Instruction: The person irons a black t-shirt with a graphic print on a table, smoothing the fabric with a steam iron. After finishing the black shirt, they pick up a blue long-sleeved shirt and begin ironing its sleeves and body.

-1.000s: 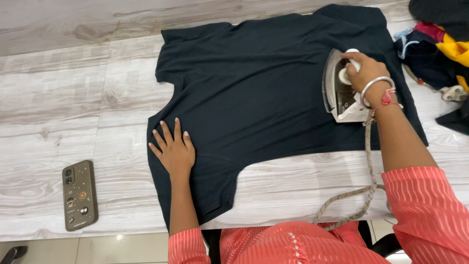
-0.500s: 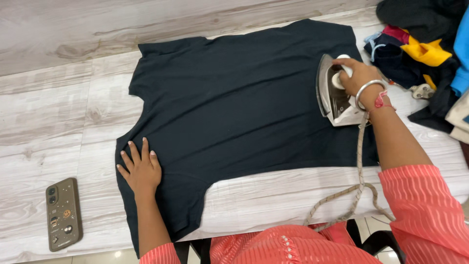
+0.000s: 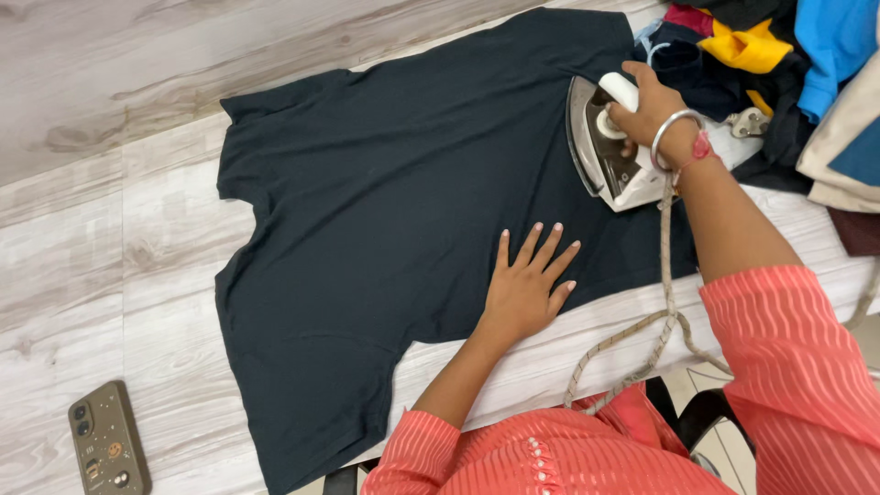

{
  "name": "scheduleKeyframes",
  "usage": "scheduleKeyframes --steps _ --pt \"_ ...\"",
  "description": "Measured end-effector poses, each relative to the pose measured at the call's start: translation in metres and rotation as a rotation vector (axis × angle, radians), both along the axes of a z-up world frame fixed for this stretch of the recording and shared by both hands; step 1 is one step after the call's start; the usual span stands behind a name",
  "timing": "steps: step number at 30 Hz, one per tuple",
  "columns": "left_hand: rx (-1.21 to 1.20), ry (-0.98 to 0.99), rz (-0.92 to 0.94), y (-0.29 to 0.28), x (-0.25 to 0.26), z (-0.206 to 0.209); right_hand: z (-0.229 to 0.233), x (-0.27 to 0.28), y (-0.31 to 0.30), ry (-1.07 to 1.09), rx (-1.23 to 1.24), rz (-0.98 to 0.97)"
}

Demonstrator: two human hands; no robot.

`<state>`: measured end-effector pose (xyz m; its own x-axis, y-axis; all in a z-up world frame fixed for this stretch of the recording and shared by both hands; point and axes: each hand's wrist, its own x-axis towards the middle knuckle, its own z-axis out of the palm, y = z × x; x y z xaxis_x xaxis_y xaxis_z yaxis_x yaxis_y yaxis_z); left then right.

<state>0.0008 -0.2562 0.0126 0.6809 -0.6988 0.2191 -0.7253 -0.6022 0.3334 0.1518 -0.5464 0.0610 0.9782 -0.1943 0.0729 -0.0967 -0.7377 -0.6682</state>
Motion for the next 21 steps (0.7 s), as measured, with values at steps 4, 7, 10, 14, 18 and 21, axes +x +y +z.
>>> scheduleKeyframes --steps 4,7,10,14,18,21 --pt "0.025 0.029 -0.018 0.009 -0.010 -0.008 -0.003 0.008 0.001 0.180 0.646 -0.118" --pt "0.009 0.052 -0.044 0.010 -0.022 -0.001 0.018 -0.009 0.039 0.228 0.647 -0.016" --pt "0.019 0.096 -0.081 0.011 -0.043 -0.001 0.026 -0.040 0.075 0.317 0.592 0.237" --pt "0.025 0.093 -0.095 0.010 -0.061 0.000 0.025 -0.018 0.066 0.304 0.511 0.293" --pt "-0.025 0.166 -0.129 0.011 -0.055 0.007 0.006 0.037 0.033 0.095 0.472 0.030" --pt "-0.073 0.358 -0.083 0.015 -0.015 0.012 0.003 0.064 0.021 0.043 0.480 -0.134"
